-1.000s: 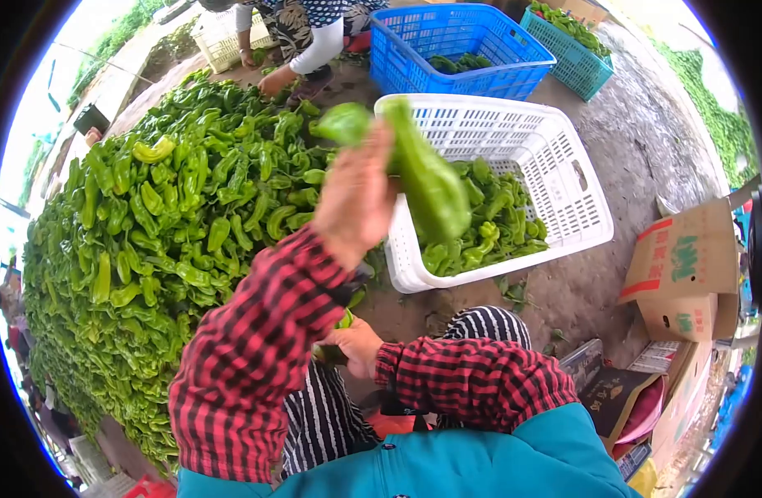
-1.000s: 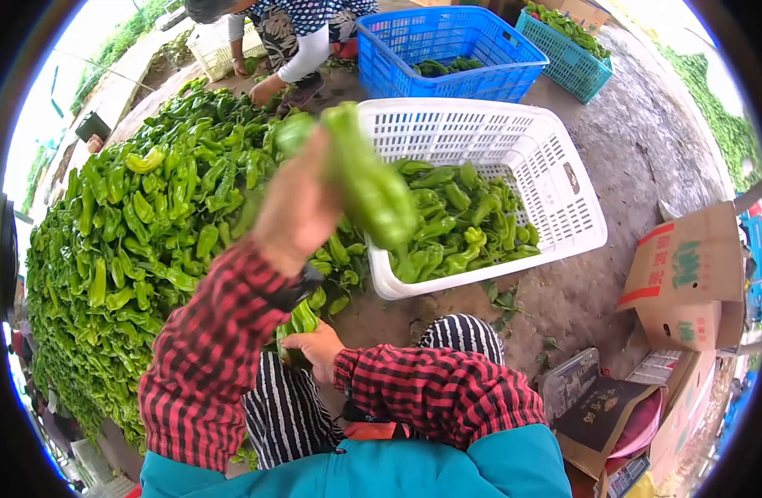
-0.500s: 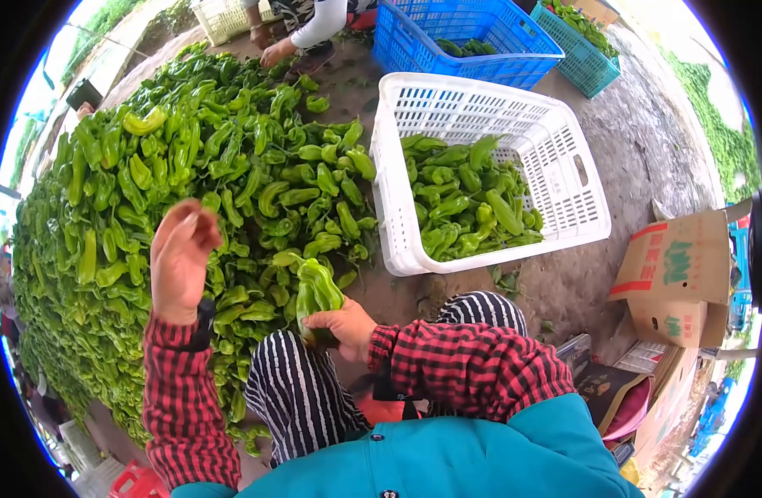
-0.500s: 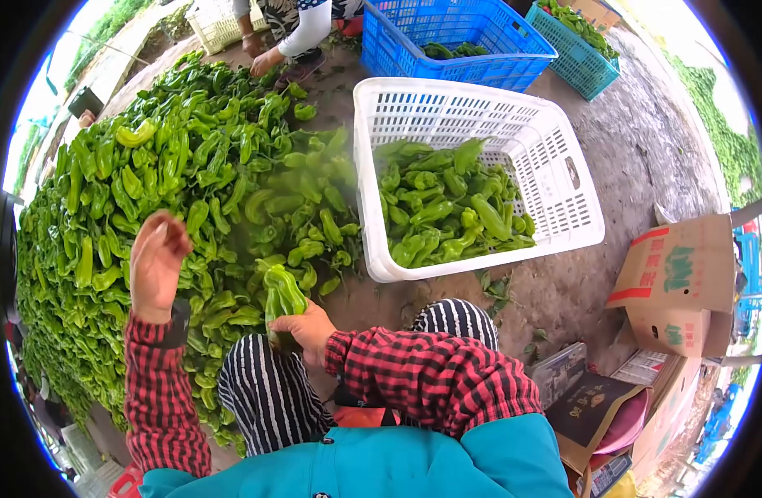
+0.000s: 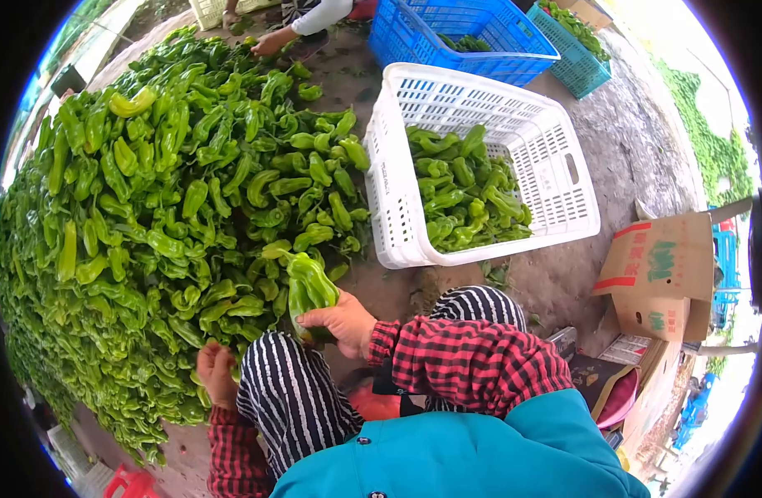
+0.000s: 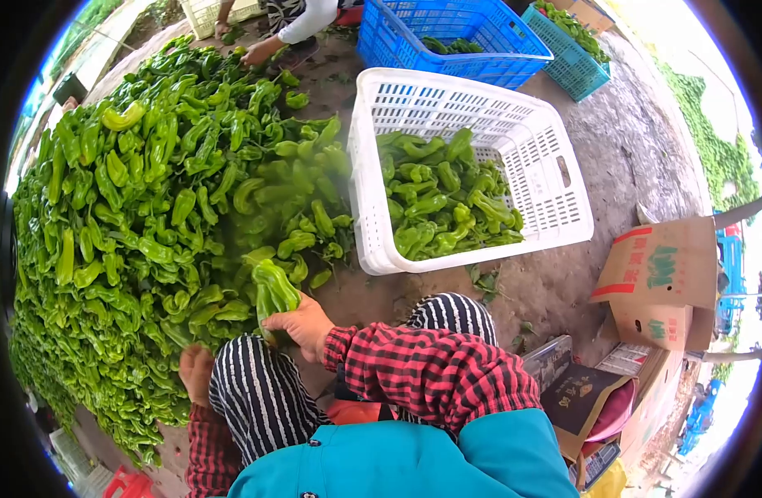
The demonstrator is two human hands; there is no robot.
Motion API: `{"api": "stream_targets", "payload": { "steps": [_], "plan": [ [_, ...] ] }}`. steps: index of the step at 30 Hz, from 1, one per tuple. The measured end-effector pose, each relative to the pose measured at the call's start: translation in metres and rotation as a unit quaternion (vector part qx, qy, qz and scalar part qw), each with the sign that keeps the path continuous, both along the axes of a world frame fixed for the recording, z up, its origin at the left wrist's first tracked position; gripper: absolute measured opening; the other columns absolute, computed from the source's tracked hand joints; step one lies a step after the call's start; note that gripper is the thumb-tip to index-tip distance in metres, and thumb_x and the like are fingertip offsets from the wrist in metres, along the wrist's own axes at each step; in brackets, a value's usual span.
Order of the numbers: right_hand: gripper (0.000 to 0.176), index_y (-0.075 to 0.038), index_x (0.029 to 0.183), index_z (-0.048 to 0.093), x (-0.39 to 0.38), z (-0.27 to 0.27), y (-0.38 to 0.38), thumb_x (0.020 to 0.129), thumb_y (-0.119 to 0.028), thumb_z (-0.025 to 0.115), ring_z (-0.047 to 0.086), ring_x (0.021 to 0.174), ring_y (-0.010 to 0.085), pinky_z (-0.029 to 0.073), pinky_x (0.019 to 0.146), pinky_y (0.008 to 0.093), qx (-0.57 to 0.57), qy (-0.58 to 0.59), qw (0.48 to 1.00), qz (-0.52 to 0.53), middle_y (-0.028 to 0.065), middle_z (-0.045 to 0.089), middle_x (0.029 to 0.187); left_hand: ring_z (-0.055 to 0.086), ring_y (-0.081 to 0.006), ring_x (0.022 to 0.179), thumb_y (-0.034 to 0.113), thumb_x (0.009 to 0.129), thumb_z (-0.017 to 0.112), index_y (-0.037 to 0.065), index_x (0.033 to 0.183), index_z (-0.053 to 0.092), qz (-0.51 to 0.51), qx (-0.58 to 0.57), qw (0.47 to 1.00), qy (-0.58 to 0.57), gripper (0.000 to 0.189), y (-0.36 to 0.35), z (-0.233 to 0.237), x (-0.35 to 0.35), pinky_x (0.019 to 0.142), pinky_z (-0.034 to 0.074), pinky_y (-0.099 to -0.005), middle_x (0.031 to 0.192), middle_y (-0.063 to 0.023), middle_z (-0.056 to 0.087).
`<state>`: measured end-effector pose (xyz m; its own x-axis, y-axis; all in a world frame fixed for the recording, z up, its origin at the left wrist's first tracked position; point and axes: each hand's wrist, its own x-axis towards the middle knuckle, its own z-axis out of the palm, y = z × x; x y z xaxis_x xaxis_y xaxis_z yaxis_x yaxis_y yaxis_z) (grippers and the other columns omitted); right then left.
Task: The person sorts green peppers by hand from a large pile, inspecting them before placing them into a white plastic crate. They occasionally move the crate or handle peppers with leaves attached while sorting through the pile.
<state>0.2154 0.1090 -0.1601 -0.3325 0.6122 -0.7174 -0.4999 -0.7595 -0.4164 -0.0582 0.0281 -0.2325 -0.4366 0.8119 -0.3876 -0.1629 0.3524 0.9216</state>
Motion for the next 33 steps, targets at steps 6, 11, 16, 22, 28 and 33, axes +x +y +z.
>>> {"api": "stream_targets", "payload": {
  "steps": [6, 11, 16, 22, 28, 33],
  "plan": [
    [0.073, -0.007, 0.132, 0.026, 0.011, 0.064, 0.025, 0.070, 0.007, 0.061, 0.053, 0.094, 0.0154, 0.044, 0.081, 0.0267, 0.295, -0.006, 0.953, -0.070, 0.0055, 0.052, 0.109, 0.044, -0.0238, 0.109, 0.032, 0.051, 0.084, 0.008, 0.138, 0.007, -0.257, 0.123, 0.955, -0.085, 0.119, 0.090, 0.187, 0.118, 0.092, 0.036, -0.0345, 0.132, -0.0134, 0.031],
    [0.100, 0.005, 0.134, 0.006, 0.027, 0.096, 0.019, 0.059, -0.008, 0.070, 0.025, 0.125, 0.0385, 0.023, 0.102, 0.0396, 0.574, -0.319, 0.745, 0.115, 0.0263, 0.023, 0.133, 0.047, -0.0225, 0.107, 0.010, 0.058, 0.078, 0.008, 0.138, 0.007, -0.261, 0.158, 0.931, -0.203, 0.107, 0.108, 0.197, 0.186, 0.093, 0.037, -0.0331, 0.116, -0.0086, 0.045],
    [0.079, 0.004, 0.135, 0.018, 0.097, 0.128, 0.046, 0.073, -0.012, 0.066, 0.046, 0.112, 0.0223, 0.038, 0.092, 0.0315, 0.500, -0.036, 0.829, 0.248, 0.0202, 0.043, 0.125, 0.050, -0.0258, 0.102, 0.010, 0.061, 0.067, 0.011, 0.135, 0.019, -0.148, 0.132, 0.913, -0.358, 0.089, 0.105, 0.210, 0.202, 0.087, 0.044, -0.0373, 0.116, -0.0128, 0.044],
    [0.020, -0.005, 0.091, 0.060, 0.275, -0.013, 0.132, 0.077, -0.019, 0.056, 0.058, 0.068, 0.0145, 0.047, 0.061, 0.0267, 0.232, -0.528, 0.756, 0.310, 0.0063, 0.061, 0.076, 0.053, -0.0268, 0.092, 0.020, 0.060, 0.068, 0.011, 0.133, 0.023, -0.196, 0.128, 0.919, -0.317, 0.086, 0.104, 0.194, 0.200, 0.073, 0.051, -0.0383, 0.115, -0.0145, 0.043],
    [0.058, -0.020, 0.121, 0.051, 0.354, -0.131, 0.164, 0.065, -0.021, 0.067, 0.041, 0.117, 0.0269, 0.037, 0.094, 0.0381, 0.085, -0.607, 0.448, 0.651, 0.0195, 0.037, 0.131, 0.048, -0.0199, 0.097, 0.018, 0.057, 0.076, 0.004, 0.129, 0.024, -0.336, 0.203, 0.916, -0.077, 0.090, 0.098, 0.155, 0.194, 0.083, 0.041, -0.0339, 0.117, -0.0114, 0.039],
    [0.057, -0.017, 0.120, 0.049, 0.349, -0.181, 0.186, 0.068, -0.026, 0.068, 0.049, 0.107, 0.0258, 0.041, 0.086, 0.0405, 0.136, -0.490, 0.221, 0.832, 0.0156, 0.051, 0.115, 0.047, -0.0179, 0.096, 0.014, 0.056, 0.076, 0.004, 0.129, 0.023, -0.260, 0.065, 0.942, -0.200, 0.091, 0.104, 0.155, 0.194, 0.083, 0.042, -0.0326, 0.115, -0.0094, 0.040]
  ]
}}
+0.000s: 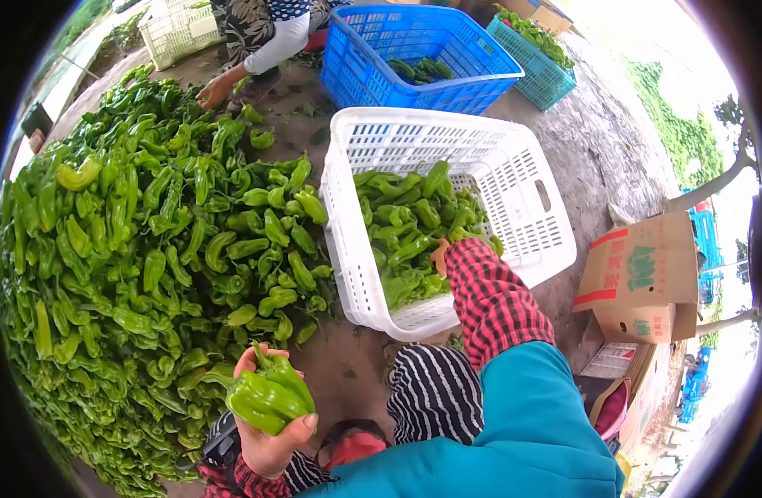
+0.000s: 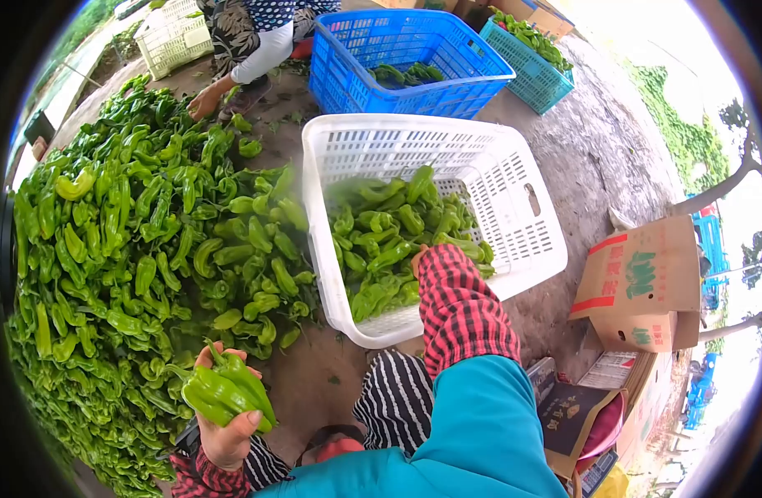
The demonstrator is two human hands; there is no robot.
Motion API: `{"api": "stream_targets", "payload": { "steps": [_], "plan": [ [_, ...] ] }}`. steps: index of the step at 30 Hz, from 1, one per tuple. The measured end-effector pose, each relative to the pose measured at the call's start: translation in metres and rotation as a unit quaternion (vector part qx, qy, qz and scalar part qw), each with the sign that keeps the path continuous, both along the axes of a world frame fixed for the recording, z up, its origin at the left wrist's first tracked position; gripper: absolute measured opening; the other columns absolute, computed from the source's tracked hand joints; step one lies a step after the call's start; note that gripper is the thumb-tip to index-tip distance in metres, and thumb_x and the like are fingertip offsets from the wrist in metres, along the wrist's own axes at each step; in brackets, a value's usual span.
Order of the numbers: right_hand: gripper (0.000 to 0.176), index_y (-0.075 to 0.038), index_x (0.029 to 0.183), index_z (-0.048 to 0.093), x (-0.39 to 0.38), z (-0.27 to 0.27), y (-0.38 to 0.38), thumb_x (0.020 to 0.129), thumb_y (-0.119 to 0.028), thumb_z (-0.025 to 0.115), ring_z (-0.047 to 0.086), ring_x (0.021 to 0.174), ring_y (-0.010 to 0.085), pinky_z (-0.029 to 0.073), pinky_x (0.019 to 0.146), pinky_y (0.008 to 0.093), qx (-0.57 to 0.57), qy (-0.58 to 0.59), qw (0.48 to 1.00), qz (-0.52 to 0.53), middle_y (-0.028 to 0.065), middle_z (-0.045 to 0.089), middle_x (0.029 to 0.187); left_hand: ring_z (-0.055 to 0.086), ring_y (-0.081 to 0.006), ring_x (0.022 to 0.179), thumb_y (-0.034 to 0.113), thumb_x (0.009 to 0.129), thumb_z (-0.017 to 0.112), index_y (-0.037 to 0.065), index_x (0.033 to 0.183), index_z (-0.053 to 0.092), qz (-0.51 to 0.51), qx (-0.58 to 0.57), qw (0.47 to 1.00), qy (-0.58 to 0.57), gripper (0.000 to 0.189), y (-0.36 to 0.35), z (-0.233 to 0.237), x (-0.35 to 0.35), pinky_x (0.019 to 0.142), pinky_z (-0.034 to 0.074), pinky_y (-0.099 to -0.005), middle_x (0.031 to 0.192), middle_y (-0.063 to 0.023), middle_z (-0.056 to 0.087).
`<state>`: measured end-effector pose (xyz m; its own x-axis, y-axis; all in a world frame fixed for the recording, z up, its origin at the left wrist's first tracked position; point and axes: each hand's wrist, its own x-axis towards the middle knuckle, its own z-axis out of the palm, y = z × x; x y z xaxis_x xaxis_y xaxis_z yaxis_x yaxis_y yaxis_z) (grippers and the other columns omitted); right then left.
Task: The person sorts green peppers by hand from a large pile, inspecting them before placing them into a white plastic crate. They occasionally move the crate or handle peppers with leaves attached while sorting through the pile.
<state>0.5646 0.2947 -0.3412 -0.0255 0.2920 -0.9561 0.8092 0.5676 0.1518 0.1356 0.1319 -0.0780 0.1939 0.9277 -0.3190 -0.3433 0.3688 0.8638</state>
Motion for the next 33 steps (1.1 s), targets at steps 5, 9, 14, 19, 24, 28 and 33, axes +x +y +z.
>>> {"api": "stream_targets", "payload": {
  "steps": [5, 9, 14, 19, 24, 28, 33],
  "plan": [
    [0.037, -0.011, 0.107, 0.059, -0.003, -0.002, -0.025, 0.074, -0.029, 0.061, 0.059, 0.092, 0.0237, 0.046, 0.076, 0.0368, 0.116, -0.073, 0.990, 0.043, 0.0120, 0.062, 0.097, 0.047, -0.0168, 0.095, 0.012, 0.056, 0.076, 0.004, 0.129, 0.023, 0.009, -0.008, 1.000, 0.011, 0.090, 0.004, -0.001, -0.002, 0.082, 0.042, -0.0310, 0.112, -0.0082, 0.040],
    [0.024, -0.011, 0.099, 0.062, 0.013, 0.066, -0.027, 0.075, -0.012, 0.061, 0.063, 0.077, 0.0189, 0.051, 0.070, 0.0331, 0.437, 0.112, 0.809, -0.378, 0.0096, 0.064, 0.081, 0.048, -0.0159, 0.092, 0.012, 0.057, 0.074, 0.003, 0.129, 0.023, 0.022, 0.004, 1.000, 0.006, 0.089, 0.008, -0.001, -0.002, 0.079, 0.043, -0.0299, 0.109, -0.0078, 0.043],
    [0.032, -0.005, 0.111, 0.051, 0.026, 0.138, -0.027, 0.080, -0.002, 0.055, 0.056, 0.046, 0.0176, 0.046, 0.037, 0.0291, 0.434, 0.234, 0.592, -0.637, 0.0174, 0.059, 0.088, 0.049, -0.0159, 0.094, 0.012, 0.059, 0.069, 0.004, 0.130, 0.024, 0.066, -0.008, 0.996, -0.056, 0.085, 0.012, -0.001, 0.006, 0.081, 0.042, -0.0299, 0.109, -0.0077, 0.045],
    [0.032, 0.000, 0.112, 0.051, 0.021, 0.219, -0.052, 0.081, 0.000, 0.054, 0.059, 0.054, 0.0163, 0.050, 0.045, 0.0266, 0.405, 0.381, 0.522, -0.647, 0.0144, 0.058, 0.097, 0.054, -0.0216, 0.087, 0.010, 0.065, 0.060, 0.007, 0.129, 0.030, 0.072, -0.030, 0.986, -0.145, 0.071, 0.018, -0.023, 0.008, 0.073, 0.048, -0.0354, 0.105, -0.0100, 0.048],
    [0.032, 0.005, 0.109, 0.053, -0.025, 0.295, -0.074, 0.078, -0.001, 0.058, 0.062, 0.058, 0.0173, 0.052, 0.047, 0.0257, 0.291, 0.385, 0.600, -0.638, 0.0127, 0.061, 0.091, 0.050, -0.0163, 0.086, 0.008, 0.067, 0.061, 0.007, 0.125, 0.035, 0.081, -0.057, 0.980, -0.174, 0.064, 0.024, -0.027, 0.006, 0.076, 0.043, -0.0298, 0.101, -0.0061, 0.049],
    [0.037, 0.005, 0.113, 0.049, -0.022, 0.330, -0.047, 0.078, 0.000, 0.058, 0.062, 0.061, 0.0191, 0.053, 0.052, 0.0269, 0.306, 0.470, 0.515, -0.648, 0.0130, 0.061, 0.091, 0.050, -0.0137, 0.085, 0.006, 0.066, 0.062, 0.006, 0.123, 0.037, 0.071, -0.049, 0.983, -0.159, 0.062, 0.026, -0.026, 0.008, 0.075, 0.042, -0.0276, 0.097, -0.0035, 0.050],
    [0.059, -0.009, 0.132, 0.029, -0.012, 0.359, -0.002, 0.080, 0.004, 0.054, 0.055, 0.092, 0.0222, 0.050, 0.078, 0.0333, 0.450, 0.688, 0.237, -0.517, 0.0114, 0.024, 0.137, 0.053, -0.0248, 0.087, 0.010, 0.068, 0.056, 0.009, 0.124, 0.036, 0.051, -0.030, 0.985, -0.160, 0.059, 0.031, -0.033, 0.003, 0.077, 0.046, -0.0394, 0.103, -0.0112, 0.049]
  ]
}}
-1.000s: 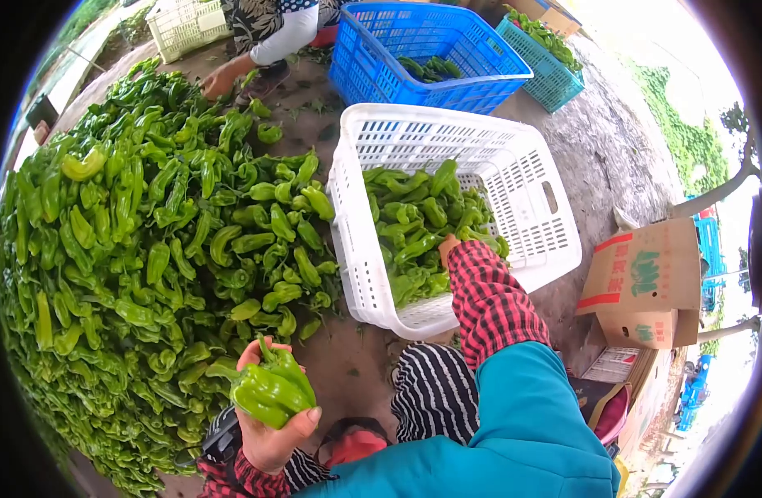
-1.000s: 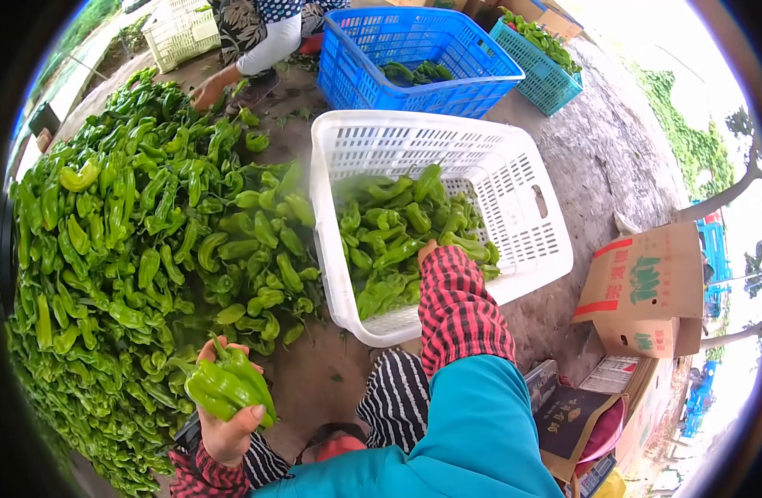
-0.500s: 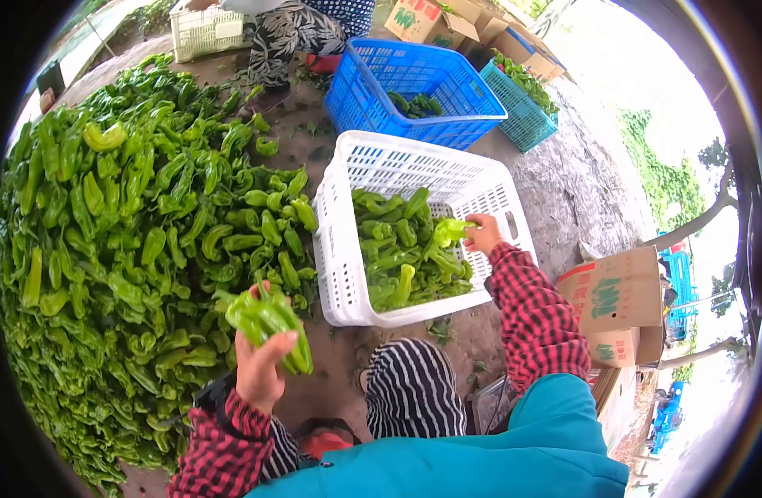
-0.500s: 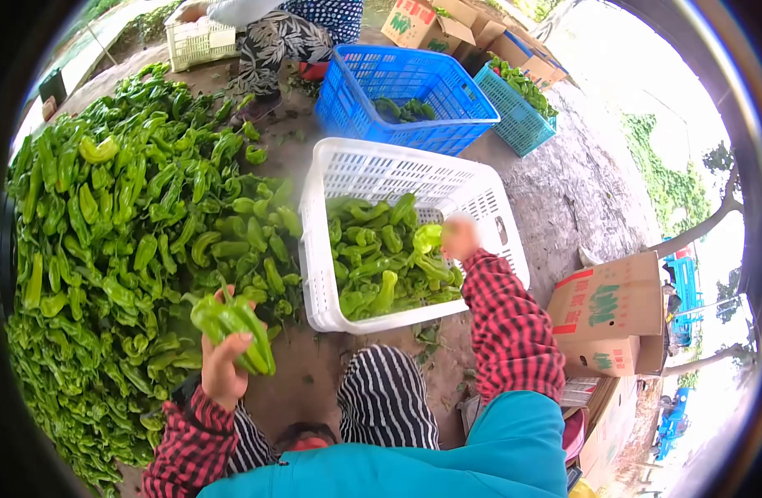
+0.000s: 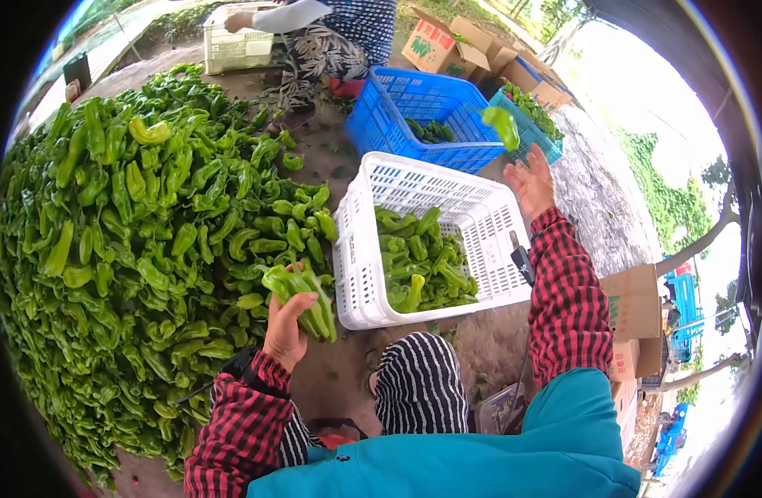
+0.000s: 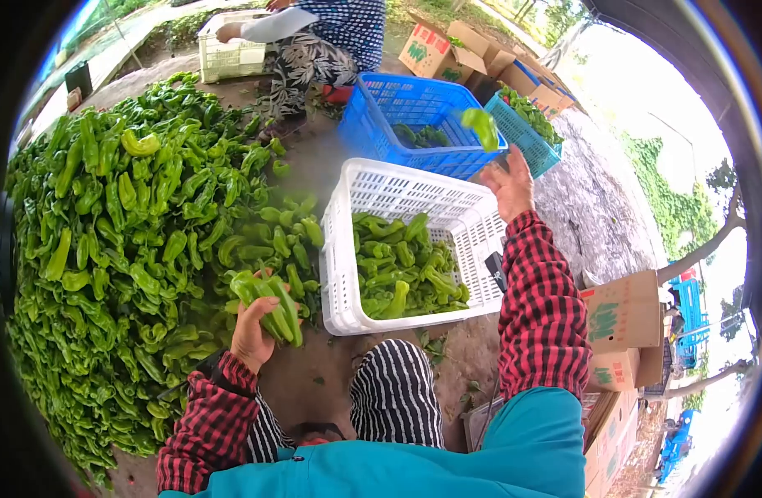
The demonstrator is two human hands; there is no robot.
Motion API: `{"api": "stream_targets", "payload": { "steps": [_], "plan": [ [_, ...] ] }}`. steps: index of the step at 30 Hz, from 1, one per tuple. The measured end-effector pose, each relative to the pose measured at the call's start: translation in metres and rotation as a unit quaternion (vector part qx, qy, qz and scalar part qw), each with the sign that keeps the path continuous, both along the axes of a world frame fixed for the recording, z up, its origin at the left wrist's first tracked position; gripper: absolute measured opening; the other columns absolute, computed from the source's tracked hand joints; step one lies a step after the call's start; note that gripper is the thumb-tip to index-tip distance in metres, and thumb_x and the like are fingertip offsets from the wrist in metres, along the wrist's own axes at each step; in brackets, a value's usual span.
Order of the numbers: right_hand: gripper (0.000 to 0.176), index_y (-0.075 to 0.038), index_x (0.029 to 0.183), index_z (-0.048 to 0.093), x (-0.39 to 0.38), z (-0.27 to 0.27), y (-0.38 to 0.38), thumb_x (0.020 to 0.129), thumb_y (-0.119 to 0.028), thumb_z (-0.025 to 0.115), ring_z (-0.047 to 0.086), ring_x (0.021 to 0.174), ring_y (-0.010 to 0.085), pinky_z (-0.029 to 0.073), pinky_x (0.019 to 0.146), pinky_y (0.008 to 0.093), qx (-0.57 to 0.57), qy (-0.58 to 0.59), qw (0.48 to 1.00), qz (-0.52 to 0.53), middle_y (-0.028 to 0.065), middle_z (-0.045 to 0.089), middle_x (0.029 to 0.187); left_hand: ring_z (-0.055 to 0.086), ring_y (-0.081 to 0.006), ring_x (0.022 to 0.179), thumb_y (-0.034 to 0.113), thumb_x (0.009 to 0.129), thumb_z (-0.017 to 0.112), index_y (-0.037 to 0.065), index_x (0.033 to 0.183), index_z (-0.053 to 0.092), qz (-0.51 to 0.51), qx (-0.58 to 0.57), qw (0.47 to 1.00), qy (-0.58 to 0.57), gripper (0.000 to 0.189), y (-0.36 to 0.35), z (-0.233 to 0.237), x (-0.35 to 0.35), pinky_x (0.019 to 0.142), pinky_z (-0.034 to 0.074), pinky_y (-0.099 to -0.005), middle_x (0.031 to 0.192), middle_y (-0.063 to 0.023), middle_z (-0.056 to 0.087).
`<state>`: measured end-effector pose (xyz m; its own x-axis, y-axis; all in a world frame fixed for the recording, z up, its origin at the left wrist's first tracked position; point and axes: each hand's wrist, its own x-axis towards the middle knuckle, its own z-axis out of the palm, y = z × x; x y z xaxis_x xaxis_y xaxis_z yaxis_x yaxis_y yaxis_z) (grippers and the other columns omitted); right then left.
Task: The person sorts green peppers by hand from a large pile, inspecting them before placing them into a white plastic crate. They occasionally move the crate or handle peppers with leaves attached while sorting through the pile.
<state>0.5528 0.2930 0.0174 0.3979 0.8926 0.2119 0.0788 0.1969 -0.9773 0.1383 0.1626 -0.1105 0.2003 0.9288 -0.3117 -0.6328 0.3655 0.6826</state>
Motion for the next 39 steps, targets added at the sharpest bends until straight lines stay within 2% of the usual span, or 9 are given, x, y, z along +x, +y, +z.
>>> {"api": "stream_targets", "payload": {
  "steps": [5, 9, 15, 20, 27, 32, 35, 37, 39],
  "plan": [
    [0.035, -0.010, 0.116, 0.045, -0.059, -0.029, -0.007, 0.083, -0.004, 0.053, 0.056, 0.086, 0.0201, 0.049, 0.073, 0.0330, -0.104, 0.031, 0.992, 0.060, 0.0020, 0.050, 0.103, 0.053, -0.0350, 0.096, 0.021, 0.068, 0.053, 0.006, 0.122, 0.038, -0.064, 0.040, 0.966, -0.249, 0.058, 0.001, 0.008, -0.014, 0.085, 0.044, -0.0462, 0.119, -0.0182, 0.046],
    [0.016, -0.012, 0.098, 0.055, -0.180, -0.055, -0.058, 0.083, -0.019, 0.058, 0.056, 0.079, 0.0190, 0.047, 0.070, 0.0363, -0.180, 0.345, 0.909, 0.147, -0.0003, 0.057, 0.090, 0.053, -0.0329, 0.099, 0.024, 0.066, 0.055, 0.004, 0.121, 0.040, -0.044, 0.079, 0.956, -0.279, 0.060, 0.007, 0.019, -0.027, 0.087, 0.043, -0.0472, 0.118, -0.0169, 0.046],
    [0.075, -0.012, 0.135, 0.021, -0.309, -0.097, -0.132, 0.077, -0.029, 0.066, 0.041, 0.107, 0.0160, 0.039, 0.087, 0.0358, -0.202, 0.275, 0.850, 0.402, 0.0041, 0.032, 0.127, 0.046, -0.0234, 0.108, 0.006, 0.068, 0.053, 0.012, 0.130, 0.028, 0.078, 0.018, 0.985, -0.150, 0.068, 0.001, 0.022, -0.038, 0.095, 0.037, -0.0382, 0.118, -0.0103, 0.045],
    [0.098, -0.012, 0.138, 0.015, -0.321, -0.119, -0.129, 0.062, -0.001, 0.076, 0.041, 0.114, 0.0153, 0.040, 0.088, 0.0258, -0.051, 0.118, 0.902, 0.411, 0.0051, 0.035, 0.130, 0.043, -0.0222, 0.113, -0.001, 0.066, 0.048, 0.012, 0.131, 0.027, 0.047, 0.061, 0.973, -0.216, 0.070, -0.001, 0.010, -0.048, 0.096, 0.034, -0.0360, 0.123, -0.0093, 0.043],
    [0.036, -0.015, 0.122, 0.040, -0.285, -0.118, -0.105, 0.092, -0.034, 0.039, 0.044, 0.058, 0.0099, 0.034, 0.047, 0.0227, -0.258, 0.446, 0.779, 0.358, 0.0103, 0.053, 0.104, 0.055, -0.0146, 0.078, 0.001, 0.069, 0.062, 0.005, 0.088, 0.053, 0.132, 0.003, 0.990, -0.049, 0.021, 0.011, -0.004, -0.067, 0.068, 0.044, -0.0304, 0.085, -0.0024, 0.056],
    [0.045, -0.011, 0.109, 0.049, -0.274, -0.132, -0.094, 0.091, -0.045, 0.025, 0.037, 0.044, 0.0106, 0.031, 0.041, 0.0240, -0.292, 0.539, 0.676, 0.408, 0.0108, 0.054, 0.090, 0.055, -0.0135, 0.076, 0.002, 0.070, 0.070, 0.006, 0.090, 0.053, 0.135, -0.033, 0.990, -0.007, 0.026, 0.012, 0.010, -0.056, 0.068, 0.045, -0.0290, 0.085, -0.0011, 0.057],
    [0.041, -0.011, 0.112, 0.049, -0.277, -0.128, -0.093, 0.090, -0.041, 0.033, 0.043, 0.053, 0.0132, 0.037, 0.048, 0.0251, -0.241, 0.586, 0.600, 0.488, 0.0111, 0.055, 0.096, 0.056, -0.0153, 0.077, -0.001, 0.070, 0.066, 0.004, 0.096, 0.051, 0.115, -0.006, 0.993, -0.032, 0.031, 0.015, 0.008, -0.054, 0.071, 0.046, -0.0308, 0.086, -0.0022, 0.057],
    [0.037, -0.010, 0.114, 0.050, -0.287, -0.117, -0.101, 0.089, -0.035, 0.042, 0.049, 0.068, 0.0174, 0.042, 0.063, 0.0291, -0.283, 0.534, 0.732, 0.315, 0.0106, 0.055, 0.103, 0.055, -0.0226, 0.081, 0.003, 0.069, 0.054, 0.004, 0.099, 0.050, 0.105, -0.019, 0.986, -0.132, 0.030, 0.015, 0.001, -0.058, 0.076, 0.046, -0.0385, 0.090, -0.0079, 0.055],
    [0.034, -0.008, 0.114, 0.050, -0.279, -0.126, -0.098, 0.088, -0.030, 0.048, 0.052, 0.090, 0.0225, 0.043, 0.082, 0.0372, -0.278, 0.540, 0.698, 0.379, 0.0099, 0.055, 0.107, 0.054, -0.0270, 0.082, 0.008, 0.068, 0.046, 0.004, 0.100, 0.049, 0.102, -0.036, 0.978, -0.180, 0.033, 0.016, -0.004, -0.061, 0.077, 0.046, -0.0438, 0.093, -0.0121, 0.053]
  ]
}}
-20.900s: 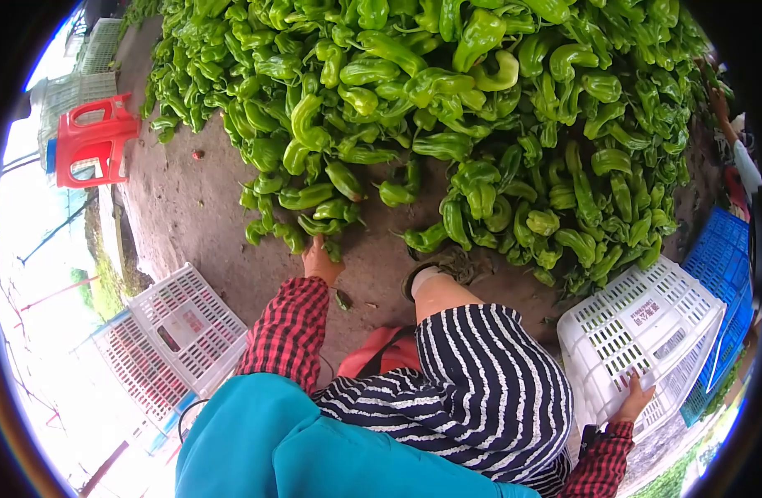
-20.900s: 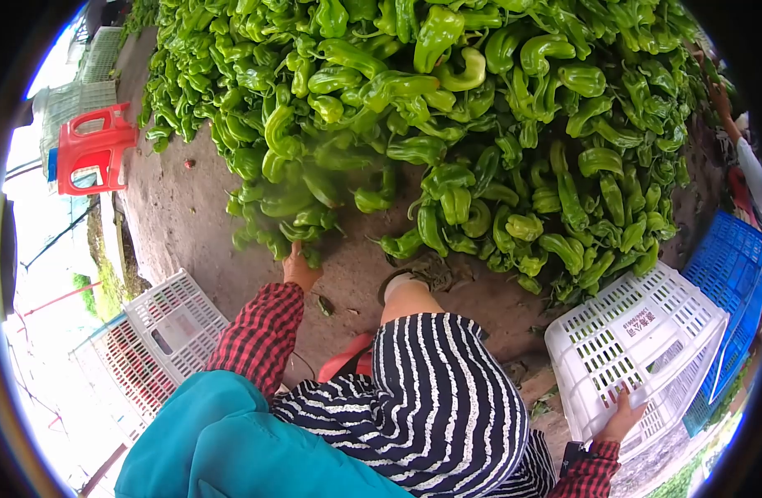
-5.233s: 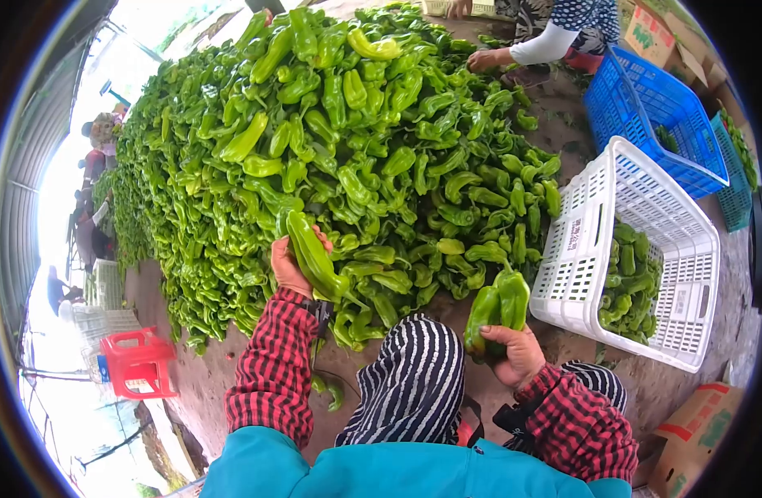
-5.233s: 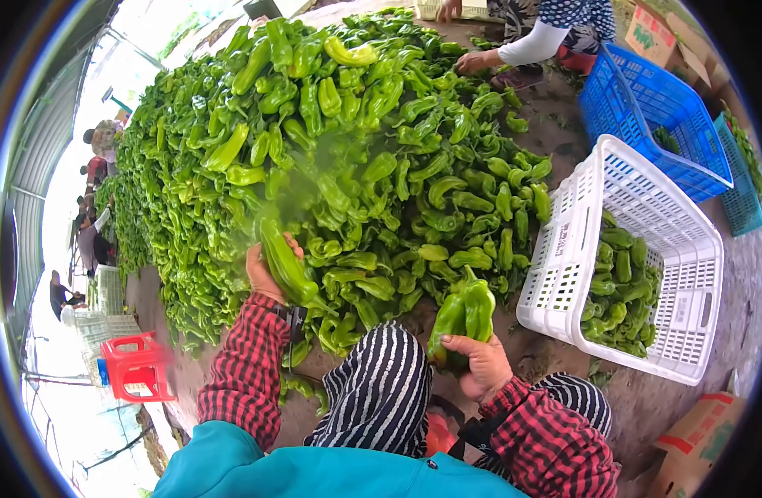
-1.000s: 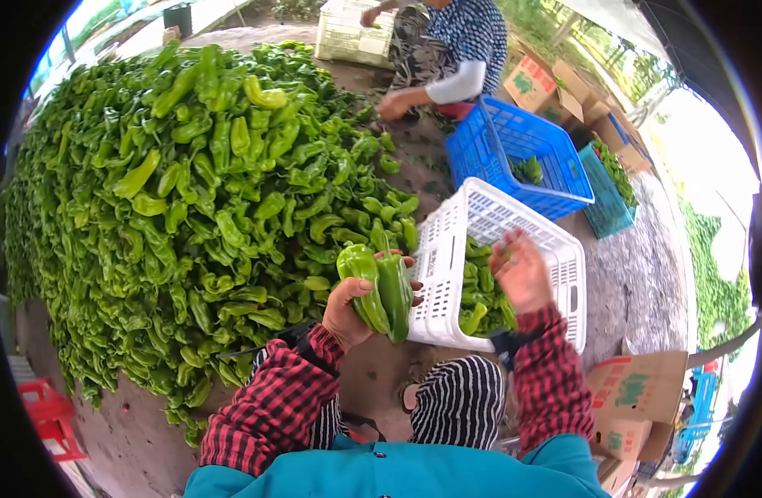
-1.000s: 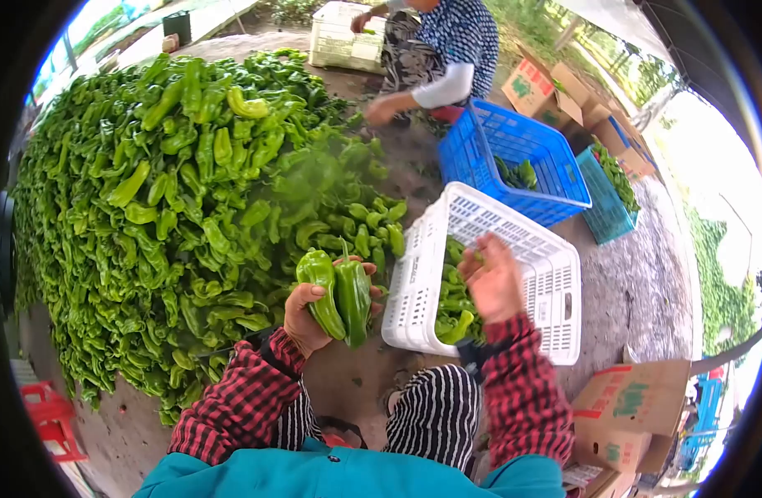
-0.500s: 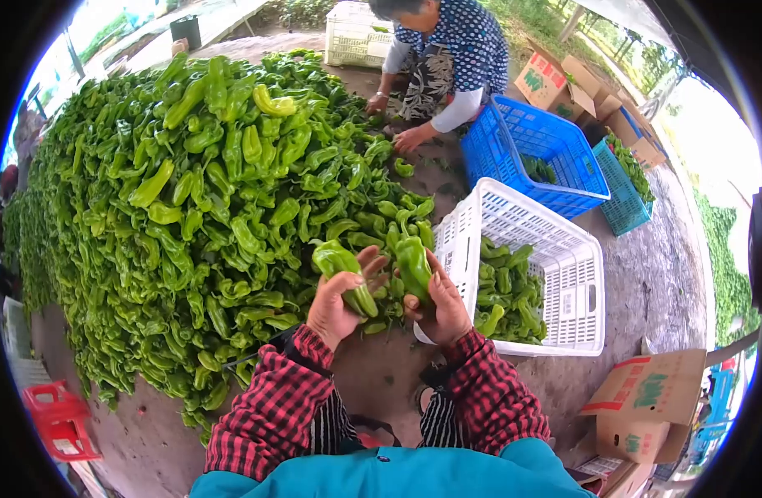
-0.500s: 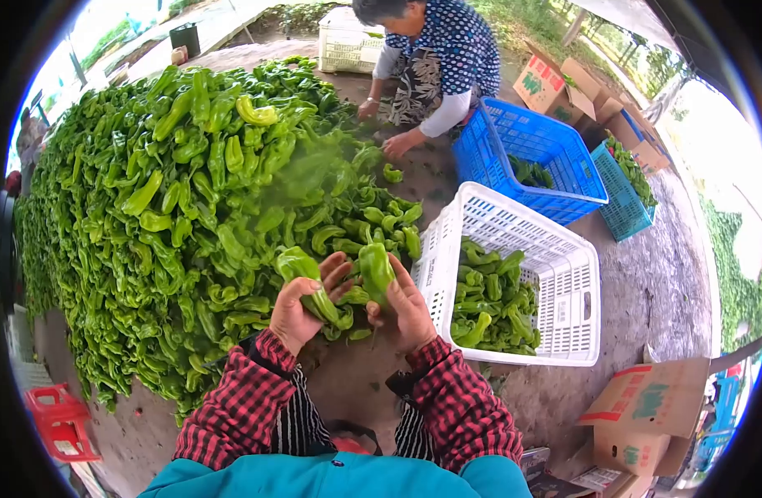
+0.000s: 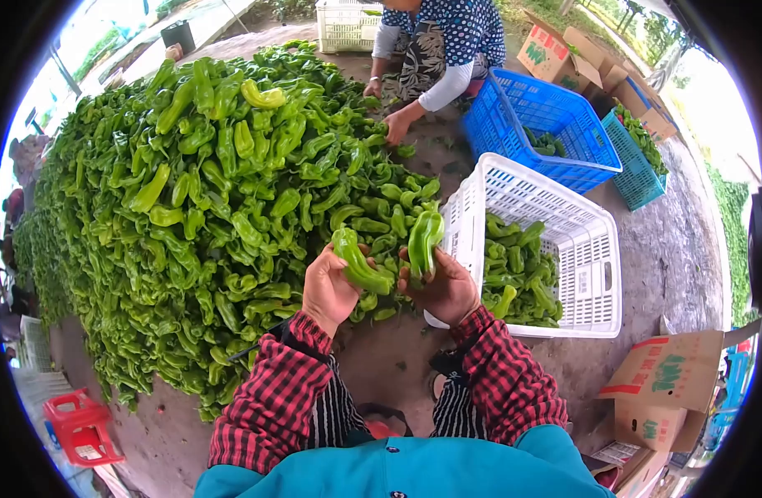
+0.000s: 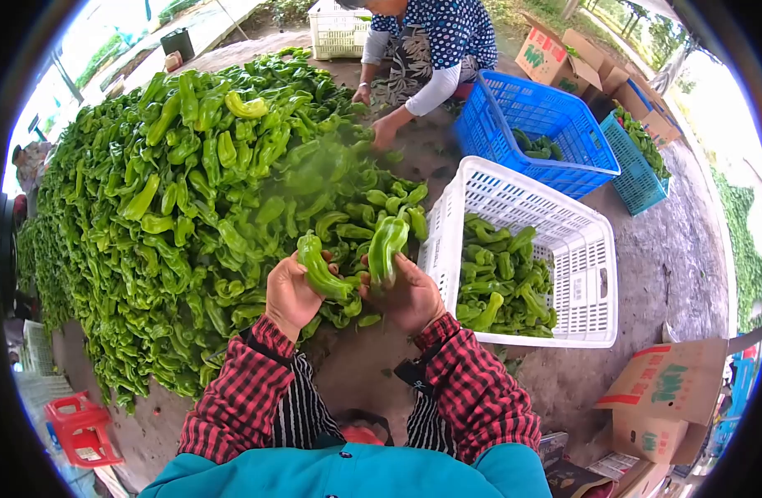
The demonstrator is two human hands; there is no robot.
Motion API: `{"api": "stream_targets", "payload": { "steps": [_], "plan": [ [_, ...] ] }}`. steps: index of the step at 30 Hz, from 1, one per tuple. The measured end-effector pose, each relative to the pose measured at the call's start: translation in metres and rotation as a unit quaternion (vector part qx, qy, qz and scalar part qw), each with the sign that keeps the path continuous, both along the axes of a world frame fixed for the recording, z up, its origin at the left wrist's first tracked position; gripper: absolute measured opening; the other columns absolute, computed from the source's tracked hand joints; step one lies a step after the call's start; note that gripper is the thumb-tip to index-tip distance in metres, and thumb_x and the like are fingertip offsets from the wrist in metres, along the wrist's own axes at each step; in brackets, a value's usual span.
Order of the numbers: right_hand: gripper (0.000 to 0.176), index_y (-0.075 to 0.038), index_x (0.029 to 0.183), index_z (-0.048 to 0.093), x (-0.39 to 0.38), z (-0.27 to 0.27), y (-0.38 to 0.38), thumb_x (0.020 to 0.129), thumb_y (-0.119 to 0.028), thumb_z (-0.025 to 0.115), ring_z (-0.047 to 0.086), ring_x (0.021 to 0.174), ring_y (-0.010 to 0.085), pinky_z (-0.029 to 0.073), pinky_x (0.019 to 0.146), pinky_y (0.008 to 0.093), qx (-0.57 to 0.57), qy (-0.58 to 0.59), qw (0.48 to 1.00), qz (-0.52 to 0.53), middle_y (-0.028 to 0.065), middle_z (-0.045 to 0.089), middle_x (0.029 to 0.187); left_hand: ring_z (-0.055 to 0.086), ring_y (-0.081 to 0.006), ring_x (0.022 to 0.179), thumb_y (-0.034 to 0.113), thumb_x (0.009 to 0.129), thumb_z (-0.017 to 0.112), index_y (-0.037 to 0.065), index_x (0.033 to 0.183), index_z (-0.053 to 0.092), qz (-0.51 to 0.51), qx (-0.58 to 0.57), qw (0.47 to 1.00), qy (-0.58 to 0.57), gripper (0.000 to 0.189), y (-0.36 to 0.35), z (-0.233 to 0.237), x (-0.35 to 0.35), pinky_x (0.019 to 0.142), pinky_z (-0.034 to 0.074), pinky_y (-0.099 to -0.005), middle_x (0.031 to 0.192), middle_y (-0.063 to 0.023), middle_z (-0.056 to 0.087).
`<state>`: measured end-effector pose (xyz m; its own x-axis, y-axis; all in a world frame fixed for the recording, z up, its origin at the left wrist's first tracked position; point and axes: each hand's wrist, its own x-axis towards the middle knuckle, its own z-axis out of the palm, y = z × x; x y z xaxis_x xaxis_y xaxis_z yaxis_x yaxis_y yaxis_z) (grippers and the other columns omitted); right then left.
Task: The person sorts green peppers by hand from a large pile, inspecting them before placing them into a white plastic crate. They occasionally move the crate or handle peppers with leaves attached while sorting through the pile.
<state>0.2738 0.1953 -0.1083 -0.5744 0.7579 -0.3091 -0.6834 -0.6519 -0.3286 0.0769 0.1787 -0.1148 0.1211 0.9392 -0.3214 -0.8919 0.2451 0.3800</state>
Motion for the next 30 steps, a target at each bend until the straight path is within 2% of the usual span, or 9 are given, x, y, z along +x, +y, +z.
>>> {"api": "stream_targets", "payload": {
  "steps": [5, 7, 11, 14, 23, 26, 28, 29, 30],
  "plan": [
    [0.031, -0.008, 0.112, 0.050, -0.002, -0.005, 0.000, 0.090, -0.030, 0.045, 0.054, 0.095, 0.0253, 0.045, 0.084, 0.0402, 0.007, -0.038, 0.999, 0.027, 0.0112, 0.056, 0.105, 0.052, -0.0238, 0.077, 0.012, 0.073, 0.047, 0.004, 0.097, 0.049, 0.002, -0.002, 1.000, 0.021, 0.026, 0.000, 0.001, 0.003, 0.075, 0.045, -0.0433, 0.090, -0.0111, 0.052],
    [0.031, -0.010, 0.109, 0.048, -0.005, -0.002, 0.000, 0.089, -0.033, 0.047, 0.054, 0.094, 0.0247, 0.041, 0.086, 0.0403, -0.005, -0.061, 0.997, 0.045, 0.0069, 0.055, 0.101, 0.052, -0.0225, 0.074, 0.015, 0.076, 0.048, 0.004, 0.097, 0.049, -0.002, -0.035, 0.998, 0.060, 0.024, 0.000, -0.005, 0.006, 0.072, 0.046, -0.0402, 0.089, -0.0109, 0.051],
    [0.031, -0.010, 0.110, 0.047, -0.005, 0.000, -0.002, 0.089, -0.034, 0.047, 0.054, 0.093, 0.0246, 0.041, 0.085, 0.0397, -0.002, -0.066, 0.996, 0.053, 0.0069, 0.055, 0.100, 0.052, -0.0220, 0.072, 0.018, 0.078, 0.047, 0.001, 0.100, 0.049, -0.005, -0.050, 0.997, 0.057, 0.027, 0.000, -0.010, 0.008, 0.069, 0.048, -0.0365, 0.087, -0.0108, 0.052],
    [0.032, -0.010, 0.110, 0.047, -0.006, 0.000, -0.003, 0.089, -0.033, 0.048, 0.054, 0.093, 0.0243, 0.043, 0.083, 0.0390, -0.001, -0.078, 0.996, 0.049, 0.0076, 0.054, 0.100, 0.052, -0.0226, 0.071, 0.018, 0.078, 0.046, -0.002, 0.105, 0.050, -0.073, -0.078, 0.994, -0.020, 0.033, 0.000, -0.004, 0.004, 0.068, 0.049, -0.0347, 0.088, -0.0121, 0.054],
    [0.037, -0.009, 0.116, 0.045, -0.005, -0.005, -0.006, 0.088, -0.033, 0.051, 0.053, 0.095, 0.0223, 0.044, 0.082, 0.0416, 0.032, -0.089, 0.993, 0.073, 0.0072, 0.054, 0.108, 0.057, -0.0265, 0.086, 0.020, 0.078, 0.042, 0.000, 0.106, 0.053, -0.066, -0.022, 0.997, -0.034, 0.037, 0.001, -0.003, 0.009, 0.078, 0.047, -0.0391, 0.104, -0.0171, 0.058],
    [0.040, -0.008, 0.117, 0.045, -0.007, -0.005, -0.008, 0.087, -0.034, 0.052, 0.053, 0.096, 0.0216, 0.043, 0.084, 0.0435, 0.047, -0.097, 0.991, 0.078, 0.0063, 0.054, 0.108, 0.057, -0.0262, 0.087, 0.021, 0.078, 0.040, 0.001, 0.107, 0.054, -0.072, -0.021, 0.997, -0.029, 0.038, 0.002, -0.005, 0.012, 0.080, 0.045, -0.0417, 0.106, -0.0155, 0.058],
    [0.045, -0.007, 0.119, 0.044, -0.012, -0.007, -0.009, 0.085, -0.035, 0.054, 0.052, 0.096, 0.0206, 0.042, 0.087, 0.0453, 0.064, -0.018, 0.993, 0.093, 0.0056, 0.054, 0.108, 0.057, -0.0249, 0.088, 0.021, 0.078, 0.040, 0.002, 0.107, 0.054, -0.077, -0.024, 0.997, 0.005, 0.037, 0.001, -0.006, 0.014, 0.078, 0.047, -0.0380, 0.103, -0.0140, 0.059],
    [0.047, -0.008, 0.121, 0.043, -0.016, -0.008, -0.009, 0.084, -0.035, 0.055, 0.052, 0.096, 0.0209, 0.040, 0.089, 0.0460, 0.089, 0.024, 0.991, 0.100, 0.0055, 0.054, 0.107, 0.057, -0.0212, 0.090, 0.020, 0.080, 0.042, 0.005, 0.106, 0.054, -0.155, 0.046, 0.987, 0.006, 0.032, -0.001, -0.005, 0.011, 0.079, 0.046, -0.0356, 0.102, -0.0094, 0.058],
    [0.046, -0.010, 0.121, 0.043, -0.013, -0.012, -0.011, 0.084, -0.034, 0.055, 0.052, 0.095, 0.0212, 0.041, 0.089, 0.0464, 0.063, 0.017, 0.991, 0.116, 0.0053, 0.053, 0.104, 0.056, -0.0207, 0.091, 0.020, 0.082, 0.041, 0.004, 0.108, 0.052, -0.093, 0.013, 0.992, 0.085, 0.032, -0.001, -0.008, 0.016, 0.080, 0.046, -0.0350, 0.103, -0.0088, 0.057]
  ]
}}
